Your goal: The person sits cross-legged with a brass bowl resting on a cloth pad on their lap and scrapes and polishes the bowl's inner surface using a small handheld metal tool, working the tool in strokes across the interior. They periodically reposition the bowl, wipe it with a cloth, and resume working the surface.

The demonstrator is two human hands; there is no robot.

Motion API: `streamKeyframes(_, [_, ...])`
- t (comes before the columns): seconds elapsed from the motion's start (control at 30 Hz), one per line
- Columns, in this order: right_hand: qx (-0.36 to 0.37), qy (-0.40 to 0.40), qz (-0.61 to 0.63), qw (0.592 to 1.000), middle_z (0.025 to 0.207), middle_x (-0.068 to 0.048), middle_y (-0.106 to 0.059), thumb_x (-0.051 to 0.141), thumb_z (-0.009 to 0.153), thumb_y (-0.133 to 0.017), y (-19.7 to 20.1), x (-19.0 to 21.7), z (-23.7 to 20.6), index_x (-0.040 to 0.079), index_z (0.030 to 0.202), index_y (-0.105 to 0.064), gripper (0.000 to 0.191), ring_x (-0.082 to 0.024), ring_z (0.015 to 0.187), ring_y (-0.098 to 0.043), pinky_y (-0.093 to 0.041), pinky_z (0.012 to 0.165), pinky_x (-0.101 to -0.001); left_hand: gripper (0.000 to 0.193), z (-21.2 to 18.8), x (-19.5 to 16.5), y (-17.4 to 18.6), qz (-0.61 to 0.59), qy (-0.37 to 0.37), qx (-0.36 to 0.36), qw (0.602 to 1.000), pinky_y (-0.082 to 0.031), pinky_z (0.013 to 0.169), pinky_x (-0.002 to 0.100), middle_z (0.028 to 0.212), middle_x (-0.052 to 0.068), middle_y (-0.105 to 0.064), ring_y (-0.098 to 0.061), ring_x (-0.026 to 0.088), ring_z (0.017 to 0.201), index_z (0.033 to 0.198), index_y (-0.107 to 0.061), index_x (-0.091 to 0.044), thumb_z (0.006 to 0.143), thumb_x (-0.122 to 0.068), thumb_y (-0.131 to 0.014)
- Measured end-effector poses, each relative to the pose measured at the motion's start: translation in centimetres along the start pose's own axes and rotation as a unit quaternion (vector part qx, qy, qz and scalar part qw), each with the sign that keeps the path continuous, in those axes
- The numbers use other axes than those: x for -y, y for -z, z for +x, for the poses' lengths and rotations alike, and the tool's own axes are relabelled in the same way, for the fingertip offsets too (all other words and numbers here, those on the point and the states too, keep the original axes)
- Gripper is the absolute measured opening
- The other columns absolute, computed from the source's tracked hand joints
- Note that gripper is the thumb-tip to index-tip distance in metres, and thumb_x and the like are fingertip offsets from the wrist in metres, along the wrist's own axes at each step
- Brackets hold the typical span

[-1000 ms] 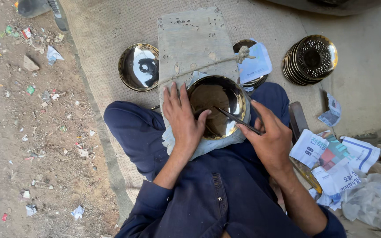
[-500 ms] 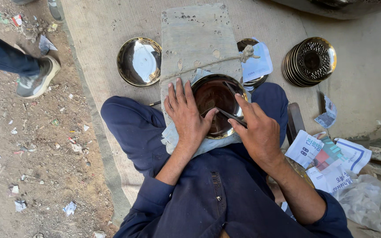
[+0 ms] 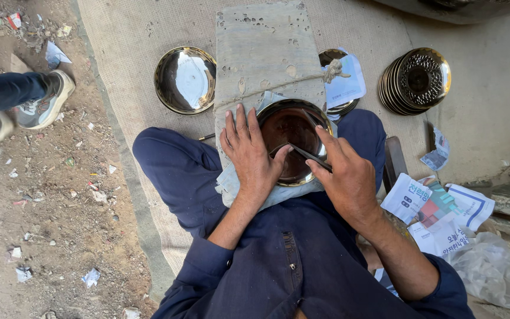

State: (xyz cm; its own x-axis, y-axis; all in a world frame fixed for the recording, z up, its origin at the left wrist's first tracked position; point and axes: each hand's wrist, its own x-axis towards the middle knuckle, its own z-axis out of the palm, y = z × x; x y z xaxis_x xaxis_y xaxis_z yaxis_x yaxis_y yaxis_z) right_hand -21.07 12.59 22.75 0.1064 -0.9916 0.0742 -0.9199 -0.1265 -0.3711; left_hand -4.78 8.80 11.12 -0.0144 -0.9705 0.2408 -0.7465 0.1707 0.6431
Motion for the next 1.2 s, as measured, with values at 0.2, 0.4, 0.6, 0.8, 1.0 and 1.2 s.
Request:
streamKeyframes(0.2, [0.005,-0.003,0.001,1.0,0.095,-0.011,-0.065,0.018,0.084,-0.083,0.2,0.4,0.1,0.003,0.145,-0.055,0.069,-0.02,0.072,-0.069,-0.057,0.059,-0.0343,0.119,0.1,0.0,0.0,-0.003,0.003,0.001,1.0,-0.012,0.121,0.067,0.162,0.027,-0.025,-0.02,0.048,0.152,0.157,-0.026,-0.001,0.068,-0.043,-0.093])
streamKeyframes(0.4, [0.039,-0.036,-0.029,0.998,0.096,-0.015,-0.065,0.025,0.082,-0.083,0.9,0.8,1.2,0.004,0.145,-0.055,0.072,-0.032,0.074,-0.07,-0.056,0.062,-0.0441,0.115,0.2,-0.3,0.3,-0.012,0.006,-0.005,1.0,-0.012,0.121,0.067,0.162,0.027,-0.026,-0.019,0.048,0.153,0.155,-0.03,-0.002,0.068,-0.04,-0.094])
streamKeyframes(0.6, [0.07,-0.026,-0.08,0.994,0.101,-0.02,-0.068,0.029,0.077,-0.086,1.5,0.9,3.4,0.005,0.142,-0.057,0.075,-0.042,0.081,-0.07,-0.056,0.067,-0.0502,0.105,0.4,-0.7,0.7,-0.032,0.024,-0.006,0.999,-0.012,0.122,0.065,0.161,0.025,-0.027,-0.018,0.047,0.153,0.149,-0.039,-0.002,0.067,-0.036,-0.095])
streamKeyframes(0.8, [0.109,-0.028,-0.082,0.99,0.102,-0.021,-0.069,0.027,0.076,-0.087,1.7,1.3,5.1,0.004,0.14,-0.057,0.075,-0.04,0.084,-0.072,-0.059,0.07,-0.048,0.103,0.5,-0.7,0.8,-0.043,0.029,-0.014,0.999,-0.012,0.122,0.065,0.161,0.025,-0.028,-0.018,0.046,0.153,0.147,-0.04,-0.002,0.067,-0.035,-0.095])
streamKeyframes(1.0, [0.124,-0.026,-0.088,0.988,0.102,-0.022,-0.069,0.026,0.074,-0.088,2.0,1.6,5.7,0.004,0.14,-0.057,0.076,-0.041,0.086,-0.072,-0.059,0.072,-0.0484,0.103,0.4,-0.8,0.8,-0.045,0.031,-0.014,0.998,-0.012,0.122,0.065,0.161,0.025,-0.027,-0.018,0.046,0.153,0.148,-0.039,-0.002,0.067,-0.034,-0.095])
streamKeyframes(1.2, [0.133,-0.027,-0.077,0.988,0.103,-0.021,-0.07,0.025,0.075,-0.087,1.8,1.2,6.0,0.004,0.139,-0.058,0.074,-0.041,0.089,-0.072,-0.059,0.076,-0.0489,0.103,0.4,-0.9,0.8,-0.047,0.032,-0.016,0.998,-0.012,0.122,0.066,0.161,0.025,-0.027,-0.018,0.046,0.153,0.147,-0.039,-0.002,0.067,-0.033,-0.095])
